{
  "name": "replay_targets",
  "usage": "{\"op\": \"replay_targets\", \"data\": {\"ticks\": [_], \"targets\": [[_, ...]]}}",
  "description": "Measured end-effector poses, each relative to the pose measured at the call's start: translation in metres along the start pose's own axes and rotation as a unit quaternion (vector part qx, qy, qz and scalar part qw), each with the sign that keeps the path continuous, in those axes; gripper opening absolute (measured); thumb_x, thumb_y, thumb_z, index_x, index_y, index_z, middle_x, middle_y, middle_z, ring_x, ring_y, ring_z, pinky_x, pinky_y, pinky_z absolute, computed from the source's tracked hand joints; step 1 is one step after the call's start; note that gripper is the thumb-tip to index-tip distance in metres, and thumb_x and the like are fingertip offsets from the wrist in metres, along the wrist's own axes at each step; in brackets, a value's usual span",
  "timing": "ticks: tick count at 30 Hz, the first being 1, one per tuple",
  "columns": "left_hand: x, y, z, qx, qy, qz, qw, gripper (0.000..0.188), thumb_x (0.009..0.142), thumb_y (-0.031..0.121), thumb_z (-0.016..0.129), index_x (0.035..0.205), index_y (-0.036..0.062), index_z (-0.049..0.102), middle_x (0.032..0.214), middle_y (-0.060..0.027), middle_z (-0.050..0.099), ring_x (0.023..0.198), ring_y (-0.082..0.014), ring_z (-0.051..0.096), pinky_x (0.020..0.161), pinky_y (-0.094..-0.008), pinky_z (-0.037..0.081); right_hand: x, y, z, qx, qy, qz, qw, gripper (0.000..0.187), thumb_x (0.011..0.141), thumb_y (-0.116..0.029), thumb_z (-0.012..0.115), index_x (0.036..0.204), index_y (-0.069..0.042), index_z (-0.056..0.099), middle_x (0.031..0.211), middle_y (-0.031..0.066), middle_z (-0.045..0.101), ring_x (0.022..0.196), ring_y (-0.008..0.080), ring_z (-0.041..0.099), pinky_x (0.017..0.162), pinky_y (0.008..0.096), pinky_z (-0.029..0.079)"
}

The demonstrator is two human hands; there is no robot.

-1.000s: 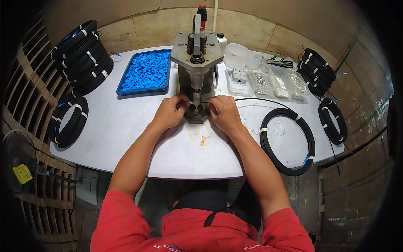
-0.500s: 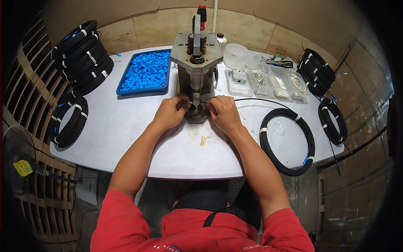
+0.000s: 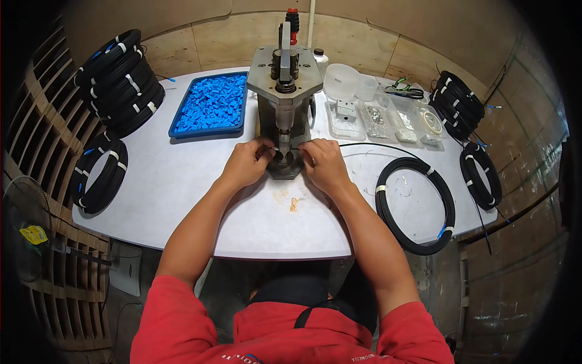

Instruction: Crimping electrical connectors onto wires using a bench-top press machine.

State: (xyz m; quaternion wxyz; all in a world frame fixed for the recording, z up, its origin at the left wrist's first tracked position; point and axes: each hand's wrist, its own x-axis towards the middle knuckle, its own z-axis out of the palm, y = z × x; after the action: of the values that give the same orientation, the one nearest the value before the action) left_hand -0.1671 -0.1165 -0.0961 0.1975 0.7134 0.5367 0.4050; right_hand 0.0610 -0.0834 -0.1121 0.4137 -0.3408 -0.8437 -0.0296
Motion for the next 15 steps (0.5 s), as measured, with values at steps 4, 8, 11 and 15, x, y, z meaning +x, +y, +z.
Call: {"op": "replay_targets", "data": {"ticks": [4,8,11,15], "targets": [[0.0004,0.0002,0.0000,0.006,-0.004,-0.006,1.000,0.020,0.093,0.014,0.067,0.106,0.0006,0.071,0.080,-0.0188,0.072,0.072,-0.0290,0.071,0.071,-0.0378,0.055,-0.0002,0.0000,-0.0009,0.000,-0.007,0.002,1.000,0.016,0.084,-0.004,0.071,0.099,-0.009,0.070,0.090,0.0061,0.068,0.089,0.0274,0.064,0.083,0.0390,0.044],[0.0000,0.0001,0.0005,0.002,-0.002,-0.013,1.000,0.019,0.093,0.013,0.066,0.106,0.0005,0.071,0.081,-0.0190,0.072,0.073,-0.0290,0.072,0.071,-0.0379,0.055,-0.0006,0.0015,-0.0006,-0.001,-0.003,-0.003,1.000,0.016,0.083,-0.003,0.070,0.099,-0.009,0.070,0.090,0.0061,0.068,0.089,0.0276,0.064,0.083,0.0391,0.044],[0.0001,-0.0008,0.0012,-0.016,0.001,-0.010,1.000,0.019,0.093,0.014,0.066,0.106,0.0009,0.071,0.081,-0.0197,0.073,0.074,-0.0293,0.072,0.071,-0.0381,0.055,0.0001,0.0011,0.0004,0.001,0.003,-0.009,1.000,0.016,0.082,-0.003,0.071,0.097,-0.009,0.070,0.089,0.0061,0.068,0.088,0.0273,0.064,0.082,0.0394,0.043],[0.0000,0.0026,-0.0020,0.014,-0.009,-0.013,1.000,0.020,0.093,0.014,0.065,0.107,0.0007,0.071,0.083,-0.0197,0.073,0.074,-0.0294,0.072,0.072,-0.0377,0.055,-0.0004,0.0017,0.0016,0.002,0.004,-0.009,1.000,0.016,0.081,-0.003,0.071,0.096,-0.009,0.069,0.089,0.0061,0.068,0.086,0.0268,0.064,0.081,0.0395,0.043]]}}
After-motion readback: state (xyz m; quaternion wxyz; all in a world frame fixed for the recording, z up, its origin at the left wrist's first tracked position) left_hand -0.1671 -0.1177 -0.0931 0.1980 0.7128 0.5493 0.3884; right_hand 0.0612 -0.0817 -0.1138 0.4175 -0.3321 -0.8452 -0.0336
